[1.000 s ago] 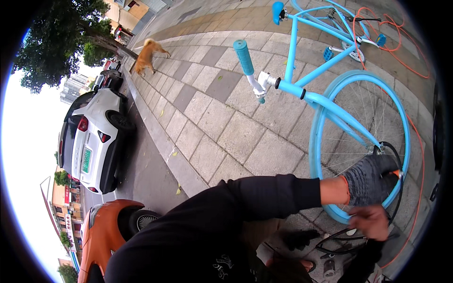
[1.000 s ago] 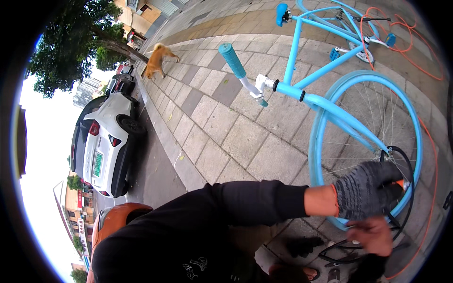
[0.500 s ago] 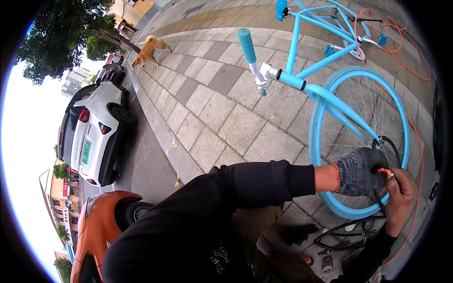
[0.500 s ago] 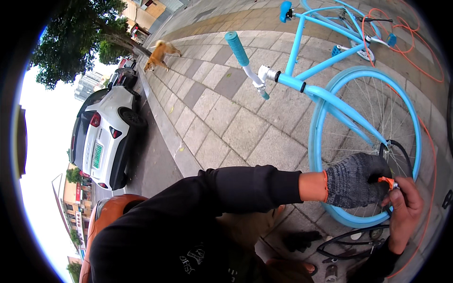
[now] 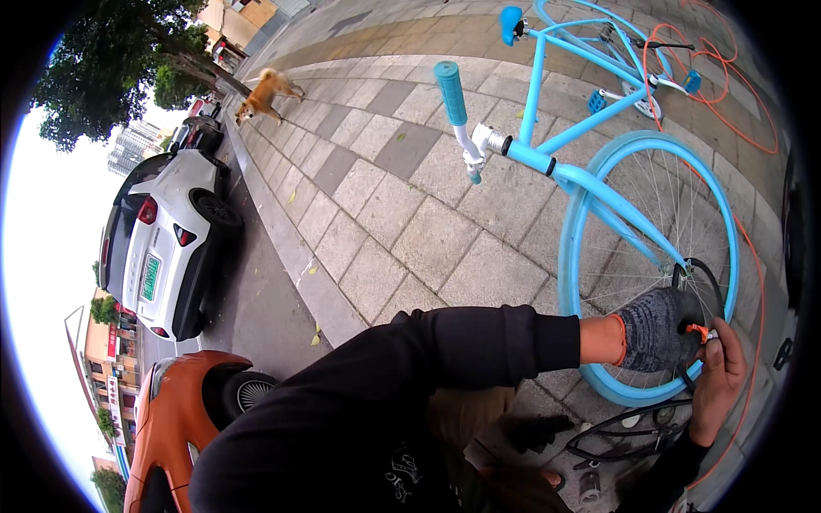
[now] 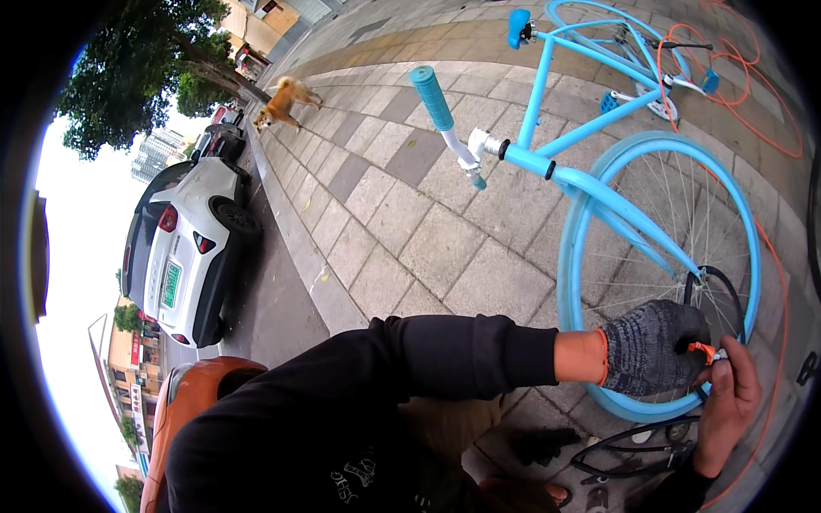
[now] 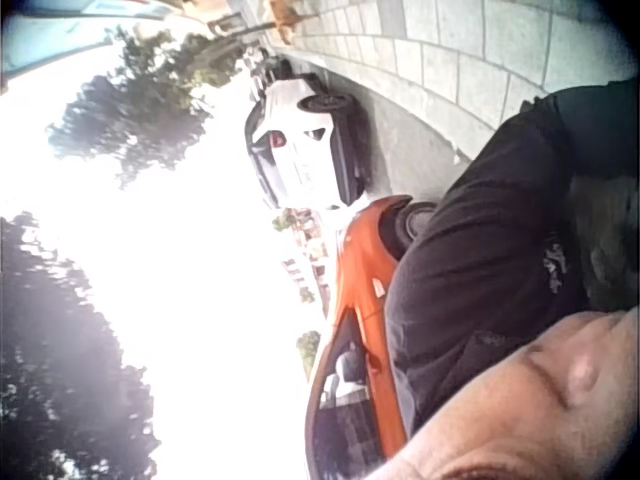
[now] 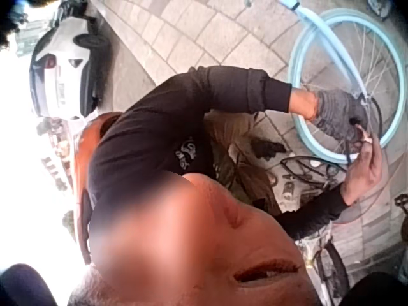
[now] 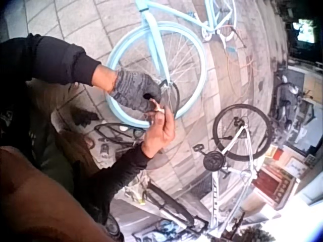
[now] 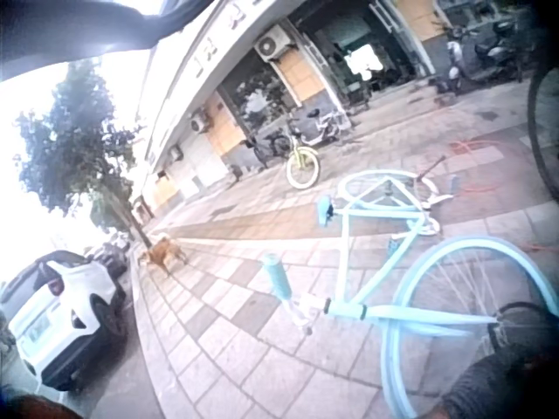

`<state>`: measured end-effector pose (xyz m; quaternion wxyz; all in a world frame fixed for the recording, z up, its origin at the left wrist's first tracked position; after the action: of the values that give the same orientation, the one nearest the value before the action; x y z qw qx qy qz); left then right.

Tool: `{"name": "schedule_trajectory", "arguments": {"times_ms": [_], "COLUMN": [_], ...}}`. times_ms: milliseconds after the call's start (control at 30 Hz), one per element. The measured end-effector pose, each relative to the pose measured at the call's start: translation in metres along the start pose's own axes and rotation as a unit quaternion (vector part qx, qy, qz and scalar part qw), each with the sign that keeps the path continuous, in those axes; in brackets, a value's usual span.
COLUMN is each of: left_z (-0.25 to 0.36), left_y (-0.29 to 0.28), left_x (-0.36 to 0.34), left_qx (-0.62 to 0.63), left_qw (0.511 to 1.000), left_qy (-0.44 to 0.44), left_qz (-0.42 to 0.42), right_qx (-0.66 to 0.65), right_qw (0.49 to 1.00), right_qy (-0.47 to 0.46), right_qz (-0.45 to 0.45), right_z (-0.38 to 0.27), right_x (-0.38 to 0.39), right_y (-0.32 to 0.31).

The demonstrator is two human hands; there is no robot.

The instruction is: The person sits on the sidewalk and applies glue to a bicycle inner tube using a small tube. They then attach a valve stem to the tube and inspect the tube for damage.

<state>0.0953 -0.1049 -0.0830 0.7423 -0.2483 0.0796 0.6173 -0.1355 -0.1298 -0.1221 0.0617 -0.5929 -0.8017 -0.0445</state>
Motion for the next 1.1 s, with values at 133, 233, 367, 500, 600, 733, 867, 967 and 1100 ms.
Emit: {"name": "schedule_trajectory", "arguments": {"times_ms": [133, 233, 367, 500, 600, 733, 867, 967, 1100], "left_z": [0.001, 0.001, 0.007, 0.01, 0.022, 0.019, 0.002, 0.001, -0.002], "left_y": [-0.006, -0.007, -0.011, -0.014, -0.02, -0.024, -0.01, -0.007, 0.0], "left_x": [0.001, 0.006, 0.005, 0.009, 0.008, 0.009, 0.018, 0.021, 0.021], "left_qx": [0.015, -0.008, 0.044, 0.074, 0.15, 0.118, -0.027, -0.03, -0.034], "left_qw": [1.0, 0.999, 0.996, 0.991, 0.971, 0.972, 0.999, 0.999, 0.998], "left_qy": [-0.022, -0.028, -0.065, -0.08, -0.161, -0.15, 0.0, -0.005, -0.021], "left_qz": [-0.015, -0.027, -0.048, -0.072, -0.092, -0.14, -0.042, -0.036, -0.048], "right_qx": [0.008, 0.091, 0.108, 0.086, 0.045, 0.07, 0.114, 0.14, 0.147], "right_qw": [0.999, 0.99, 0.987, 0.993, 0.998, 0.995, 0.991, 0.989, 0.987], "right_qy": [-0.036, -0.086, -0.088, -0.061, -0.022, -0.007, -0.039, -0.046, -0.018], "right_qz": [-0.032, -0.061, -0.085, -0.059, -0.048, -0.068, -0.049, 0.002, 0.062], "right_z": [-0.003, -0.026, -0.036, -0.03, -0.026, -0.037, -0.04, -0.03, -0.002], "right_x": [0.002, 0.006, 0.01, 0.011, 0.014, 0.02, 0.02, 0.018, 0.012], "right_y": [0.003, 0.016, 0.018, 0.018, 0.018, 0.03, 0.041, 0.047, 0.035]}}
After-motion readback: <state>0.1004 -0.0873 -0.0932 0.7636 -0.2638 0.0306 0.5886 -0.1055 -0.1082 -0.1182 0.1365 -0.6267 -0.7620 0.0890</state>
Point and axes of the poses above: each hand's wrist, its own x-axis away from the middle knuckle, its own y-axis out of the palm, z = x × y, the point moved 3 cm from there along -x, towards the middle knuckle, and after that the axes turned 9 degrees about y, right-handed, at the moved point
